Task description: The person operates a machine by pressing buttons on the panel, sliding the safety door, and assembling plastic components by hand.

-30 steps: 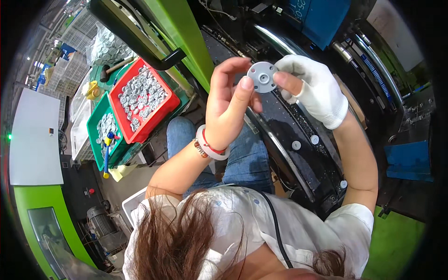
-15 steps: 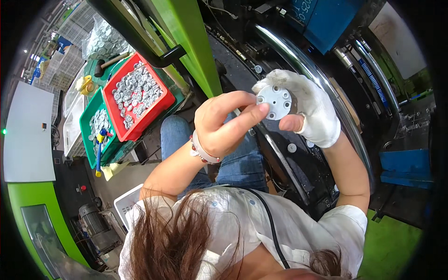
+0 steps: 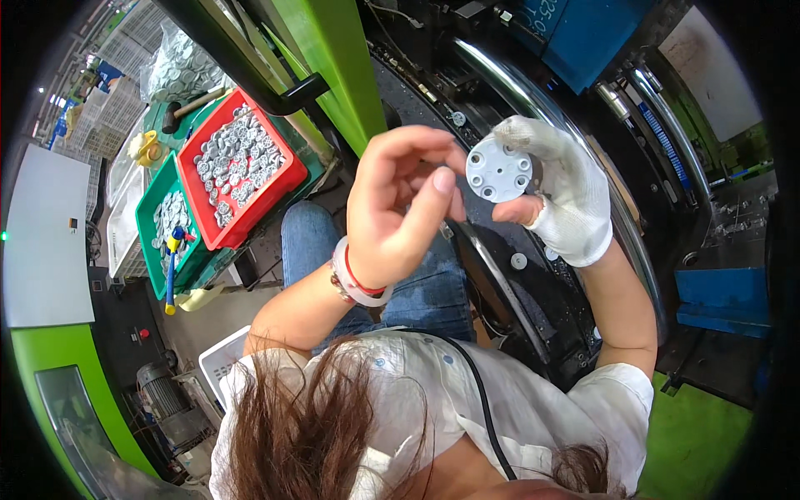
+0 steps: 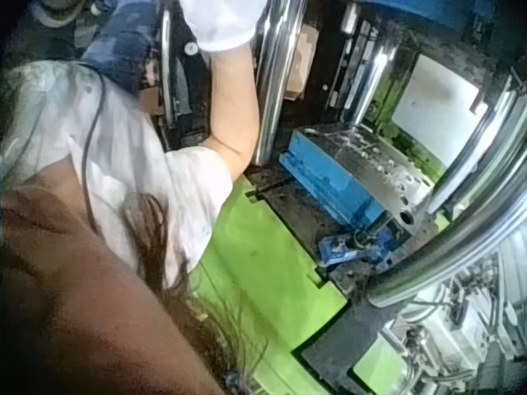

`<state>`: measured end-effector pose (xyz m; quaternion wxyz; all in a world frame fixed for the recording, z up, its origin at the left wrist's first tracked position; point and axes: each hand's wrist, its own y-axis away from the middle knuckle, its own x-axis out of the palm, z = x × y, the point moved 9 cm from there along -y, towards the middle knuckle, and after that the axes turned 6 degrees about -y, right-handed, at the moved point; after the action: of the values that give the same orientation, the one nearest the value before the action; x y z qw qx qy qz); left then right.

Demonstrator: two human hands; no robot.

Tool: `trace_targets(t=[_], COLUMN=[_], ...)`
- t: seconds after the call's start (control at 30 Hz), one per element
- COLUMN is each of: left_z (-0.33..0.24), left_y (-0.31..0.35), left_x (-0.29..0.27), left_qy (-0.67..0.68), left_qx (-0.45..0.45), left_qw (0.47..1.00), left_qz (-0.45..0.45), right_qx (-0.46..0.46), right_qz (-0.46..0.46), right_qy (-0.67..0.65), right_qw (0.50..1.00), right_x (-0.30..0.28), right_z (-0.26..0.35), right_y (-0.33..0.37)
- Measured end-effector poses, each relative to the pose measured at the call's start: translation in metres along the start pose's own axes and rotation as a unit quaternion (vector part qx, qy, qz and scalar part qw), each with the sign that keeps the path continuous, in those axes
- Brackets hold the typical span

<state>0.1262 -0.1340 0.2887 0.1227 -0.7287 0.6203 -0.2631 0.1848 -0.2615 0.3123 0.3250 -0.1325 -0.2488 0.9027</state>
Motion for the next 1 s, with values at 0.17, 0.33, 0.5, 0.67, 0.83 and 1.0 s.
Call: trace_targets(t=[0.17, 0.33, 0.5, 0.67, 0.83, 1.0], left_z=[0.031, 0.043, 0.059, 0.063, 0.056, -0.024], left_y=[-0.001, 0.001, 0.007, 0.01, -0.001, -0.015], left_x=[0.004, 0.006, 0.013, 0.02, 0.029, -0.022], left_qy=[0.125, 0.141, 0.248, 0.236, 0.145, -0.133], left_qx=[-0.18, -0.247, -0.314, -0.319, -0.29, -0.036], left_qw=[0.974, 0.957, 0.916, 0.917, 0.944, 0.985], left_qz=[0.056, 0.051, 0.034, 0.036, 0.057, -0.103], right_qx=[-0.02, -0.031, 0.082, 0.113, 0.095, -0.11], right_qz=[-0.016, 0.0, -0.032, -0.045, -0.044, -0.258], right_qy=[0.132, 0.041, -0.037, -0.033, -0.035, 0.271], right_qw=[0.991, 0.999, 0.995, 0.992, 0.994, 0.921], right_x=[-0.004, 0.001, 0.0, -0.009, -0.03, -0.186], right_z=[0.003, 0.0, -0.016, -0.021, -0.011, 0.052], right_y=[-0.002, -0.007, -0.003, -0.003, 0.0, 0.009])
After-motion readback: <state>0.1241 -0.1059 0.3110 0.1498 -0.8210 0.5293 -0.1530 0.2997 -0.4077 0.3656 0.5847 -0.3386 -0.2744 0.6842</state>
